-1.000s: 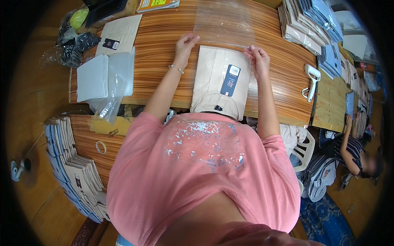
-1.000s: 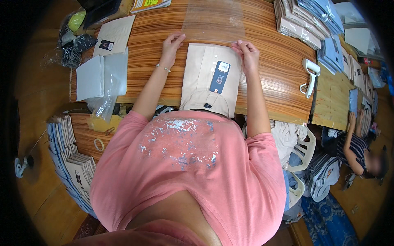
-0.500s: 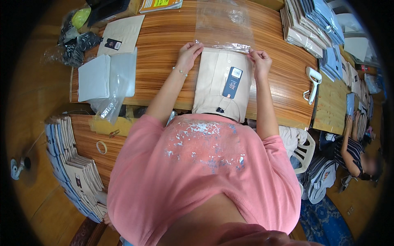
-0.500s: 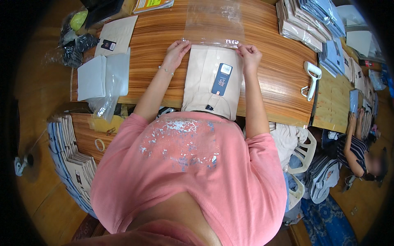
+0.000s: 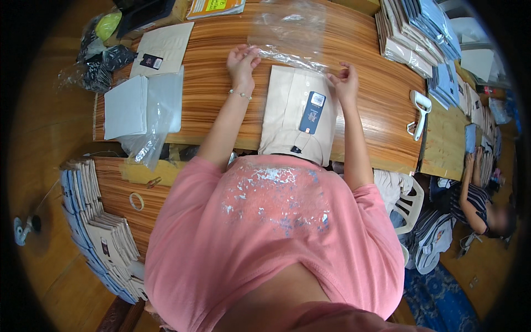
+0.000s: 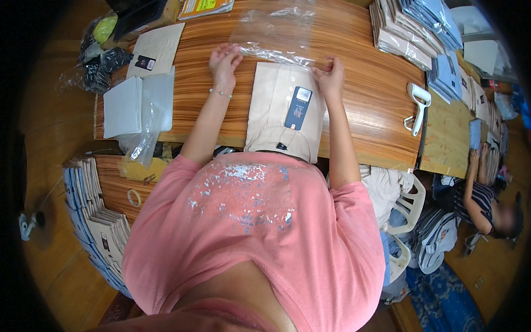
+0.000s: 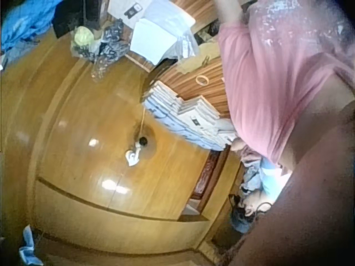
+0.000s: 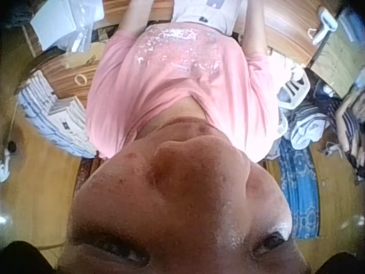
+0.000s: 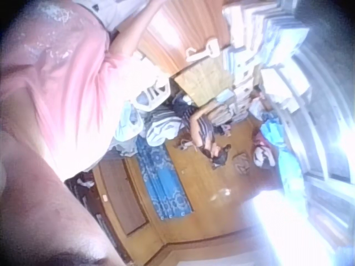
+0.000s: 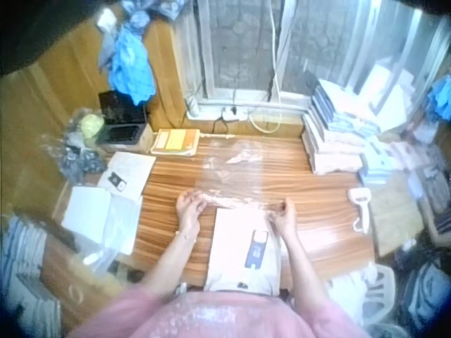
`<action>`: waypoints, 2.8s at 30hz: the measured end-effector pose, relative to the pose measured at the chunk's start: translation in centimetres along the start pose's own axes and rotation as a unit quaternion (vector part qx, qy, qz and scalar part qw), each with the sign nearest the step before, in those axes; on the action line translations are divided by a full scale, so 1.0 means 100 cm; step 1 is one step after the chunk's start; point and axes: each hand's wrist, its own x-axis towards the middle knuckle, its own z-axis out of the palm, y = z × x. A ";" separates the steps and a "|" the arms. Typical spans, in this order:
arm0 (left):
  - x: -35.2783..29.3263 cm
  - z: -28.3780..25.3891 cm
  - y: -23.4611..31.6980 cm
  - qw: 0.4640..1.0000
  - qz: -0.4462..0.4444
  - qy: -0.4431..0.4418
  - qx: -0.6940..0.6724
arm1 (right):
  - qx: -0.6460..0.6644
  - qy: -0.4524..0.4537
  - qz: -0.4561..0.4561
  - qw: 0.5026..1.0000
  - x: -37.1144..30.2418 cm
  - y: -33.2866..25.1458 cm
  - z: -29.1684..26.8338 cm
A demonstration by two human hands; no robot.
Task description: The person places a folded tan shirt into a clear plastic bag, seals the bag, and then wraps a black ribbon around the package, securing it with a bow.
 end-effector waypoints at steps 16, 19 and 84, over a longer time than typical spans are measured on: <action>-0.051 0.021 0.007 0.879 0.376 -0.128 0.264 | 0.607 -0.264 0.248 0.707 0.051 -0.084 0.007; -0.046 0.013 -0.025 0.993 0.094 -0.024 0.059 | 0.729 -0.259 0.269 0.574 0.048 -0.065 0.012; 0.035 -0.016 -0.025 0.936 -0.161 -0.260 0.176 | 0.334 -0.184 0.295 0.876 0.014 0.021 -0.030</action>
